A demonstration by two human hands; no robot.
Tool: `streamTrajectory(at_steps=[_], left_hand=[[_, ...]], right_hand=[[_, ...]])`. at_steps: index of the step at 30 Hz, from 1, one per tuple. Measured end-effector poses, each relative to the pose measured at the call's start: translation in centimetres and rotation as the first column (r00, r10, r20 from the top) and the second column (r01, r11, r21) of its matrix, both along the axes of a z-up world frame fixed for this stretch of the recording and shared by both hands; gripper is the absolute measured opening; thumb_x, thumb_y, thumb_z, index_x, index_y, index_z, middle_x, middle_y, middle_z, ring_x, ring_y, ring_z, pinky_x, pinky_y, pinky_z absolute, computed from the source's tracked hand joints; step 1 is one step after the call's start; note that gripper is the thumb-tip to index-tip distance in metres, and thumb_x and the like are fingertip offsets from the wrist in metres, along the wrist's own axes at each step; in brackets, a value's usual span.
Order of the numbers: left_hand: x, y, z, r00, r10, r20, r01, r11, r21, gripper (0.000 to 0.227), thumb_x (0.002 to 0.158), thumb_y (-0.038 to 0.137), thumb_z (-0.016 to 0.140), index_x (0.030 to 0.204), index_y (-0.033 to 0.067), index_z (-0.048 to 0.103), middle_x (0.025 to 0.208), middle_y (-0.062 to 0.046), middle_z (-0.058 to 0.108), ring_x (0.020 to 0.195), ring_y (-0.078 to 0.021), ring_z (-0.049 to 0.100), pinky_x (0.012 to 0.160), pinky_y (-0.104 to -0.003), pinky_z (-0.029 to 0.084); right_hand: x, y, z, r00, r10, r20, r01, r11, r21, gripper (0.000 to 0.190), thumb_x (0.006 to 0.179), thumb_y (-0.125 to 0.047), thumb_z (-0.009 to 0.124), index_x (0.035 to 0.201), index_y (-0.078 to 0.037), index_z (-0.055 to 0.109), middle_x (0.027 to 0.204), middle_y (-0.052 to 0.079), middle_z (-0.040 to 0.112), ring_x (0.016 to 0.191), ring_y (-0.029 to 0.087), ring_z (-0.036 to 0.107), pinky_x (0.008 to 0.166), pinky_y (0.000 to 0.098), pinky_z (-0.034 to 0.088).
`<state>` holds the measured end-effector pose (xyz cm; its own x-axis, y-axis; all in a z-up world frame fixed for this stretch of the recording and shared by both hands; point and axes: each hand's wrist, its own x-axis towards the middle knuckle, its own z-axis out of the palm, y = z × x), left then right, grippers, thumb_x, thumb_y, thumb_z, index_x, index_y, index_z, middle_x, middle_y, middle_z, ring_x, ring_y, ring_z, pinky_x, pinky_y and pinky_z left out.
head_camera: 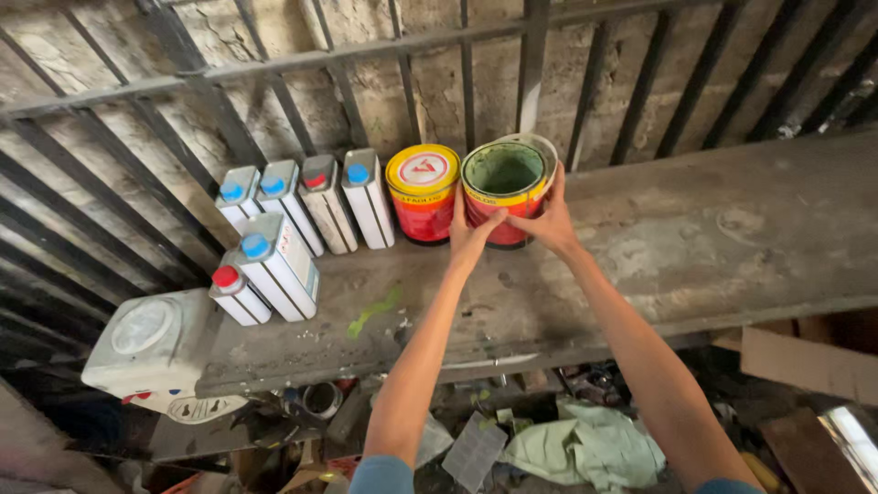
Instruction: The person organizes various paint cans and containers in a cluttered workshop. They pick up rectangular plastic bottles and round metal cans from a cardboard box on the floor and place them onto a wooden shelf. The person handles the items one by one, arranging them in rows.
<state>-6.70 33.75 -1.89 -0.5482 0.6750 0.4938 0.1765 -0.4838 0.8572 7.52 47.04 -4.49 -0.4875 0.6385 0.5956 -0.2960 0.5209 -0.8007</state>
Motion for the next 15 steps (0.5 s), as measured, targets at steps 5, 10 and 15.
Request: streamTrajectory(at_steps=[5, 10, 15], left_hand=[[0.8, 1.5, -0.9, 0.943, 0.285, -0.170, -0.286, 0.958, 0.021, 0.102, 0.076, 0.039, 0.091, 0.154, -0.0015, 0.041, 0.155, -0.020, 0.050, 0.145, -0.0304, 0.048, 0.120, -0.043, 0.038], [3.2, 0.7, -1.7, 0.840, 0.516, -0.168, -0.542, 0.814, -0.211, 0.091, 0.074, 0.056, 0.083, 0.140, 0.0009, 0.053, 0.140, -0.023, 0.053, 0.133, -0.0396, 0.052, 0.109, -0.048, 0.043], [4.1, 2.7, -3.9, 0.833, 0.548, -0.075, -0.550, 0.808, -0.210, 0.095, 0.080, 0.064, 0.076, 0.143, -0.0001, 0.048, 0.144, -0.029, 0.045, 0.134, -0.0456, 0.046, 0.109, -0.052, 0.041]], right_hand=[[-0.6, 2.5, -2.4, 1.000, 0.009, -0.006, -0.009, 0.999, -0.043, 0.143, 0.072, -0.021, 0.097, 0.166, -0.010, -0.009, 0.169, 0.018, 0.028, 0.154, 0.029, 0.036, 0.125, 0.0453, 0.035], [-1.2, 3.1, -3.5, 0.998, -0.037, 0.045, 0.038, 0.999, -0.033, 0.139, 0.071, -0.022, 0.096, 0.167, -0.013, -0.003, 0.168, 0.016, 0.032, 0.152, 0.029, 0.040, 0.121, 0.0456, 0.041], [-0.8, 3.3, -2.7, 0.997, -0.045, 0.058, 0.042, 0.998, 0.045, 0.134, 0.075, -0.020, 0.098, 0.169, -0.014, 0.002, 0.168, 0.016, 0.035, 0.151, 0.031, 0.043, 0.120, 0.0478, 0.045]])
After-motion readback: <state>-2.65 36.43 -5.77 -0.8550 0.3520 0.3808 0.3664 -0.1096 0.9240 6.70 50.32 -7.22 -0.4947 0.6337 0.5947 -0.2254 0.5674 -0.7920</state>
